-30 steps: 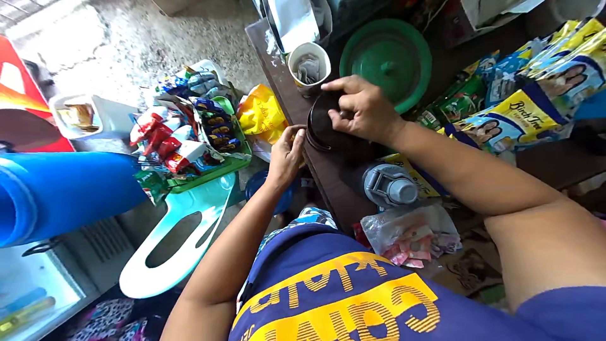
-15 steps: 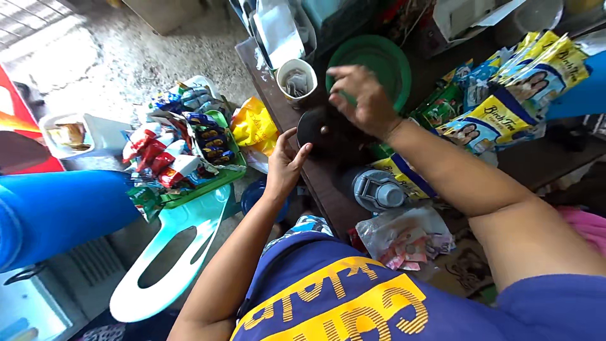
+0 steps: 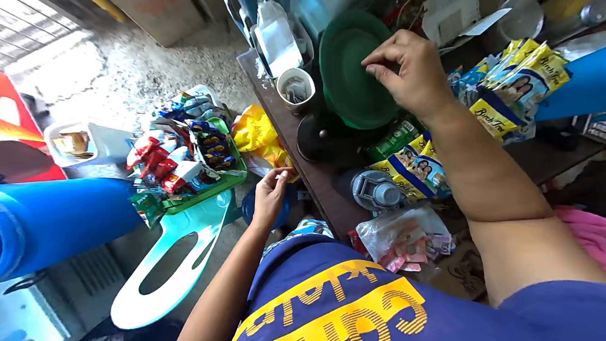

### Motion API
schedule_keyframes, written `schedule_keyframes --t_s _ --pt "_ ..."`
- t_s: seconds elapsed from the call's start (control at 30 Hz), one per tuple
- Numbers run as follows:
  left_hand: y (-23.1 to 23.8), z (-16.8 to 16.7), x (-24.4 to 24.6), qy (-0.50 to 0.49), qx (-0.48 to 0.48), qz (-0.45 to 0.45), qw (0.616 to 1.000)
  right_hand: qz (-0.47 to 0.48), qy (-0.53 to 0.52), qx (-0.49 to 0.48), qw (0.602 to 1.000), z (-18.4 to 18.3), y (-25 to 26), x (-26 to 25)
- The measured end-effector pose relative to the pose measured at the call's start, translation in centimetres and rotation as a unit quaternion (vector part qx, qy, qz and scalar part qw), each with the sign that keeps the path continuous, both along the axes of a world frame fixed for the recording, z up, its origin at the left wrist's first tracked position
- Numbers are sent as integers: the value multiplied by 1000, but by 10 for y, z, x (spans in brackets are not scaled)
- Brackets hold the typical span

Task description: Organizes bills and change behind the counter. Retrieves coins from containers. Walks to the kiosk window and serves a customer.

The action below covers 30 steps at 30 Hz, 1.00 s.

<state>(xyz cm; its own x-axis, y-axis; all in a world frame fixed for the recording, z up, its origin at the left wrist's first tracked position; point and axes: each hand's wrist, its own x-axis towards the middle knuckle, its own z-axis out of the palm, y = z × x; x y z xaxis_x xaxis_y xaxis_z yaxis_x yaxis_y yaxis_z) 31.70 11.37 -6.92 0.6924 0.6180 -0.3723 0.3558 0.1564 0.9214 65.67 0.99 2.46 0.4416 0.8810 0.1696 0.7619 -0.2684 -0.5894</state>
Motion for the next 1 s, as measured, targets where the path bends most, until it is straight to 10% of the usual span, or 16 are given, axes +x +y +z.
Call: schedule_keyframes --t_s 0.2,0.4,0.57,0.77,1.0 --pt "11 48 28 -250 -28 -52 967 160 11 165 973 27 28 -64" --pt "12 75 11 -238 -53 74 967 198 143 171 954 32 47 -50" --pt "12 65 -23 -194 -72 171 963 -44 148 -33 987 -11 34 34" --pt "18 64 -49 -198 -52 189 960 24 47 -268 962 -80 31 34" --pt "14 57 -57 -206 -45 207 955 58 2 -308 950 -84 37 48"
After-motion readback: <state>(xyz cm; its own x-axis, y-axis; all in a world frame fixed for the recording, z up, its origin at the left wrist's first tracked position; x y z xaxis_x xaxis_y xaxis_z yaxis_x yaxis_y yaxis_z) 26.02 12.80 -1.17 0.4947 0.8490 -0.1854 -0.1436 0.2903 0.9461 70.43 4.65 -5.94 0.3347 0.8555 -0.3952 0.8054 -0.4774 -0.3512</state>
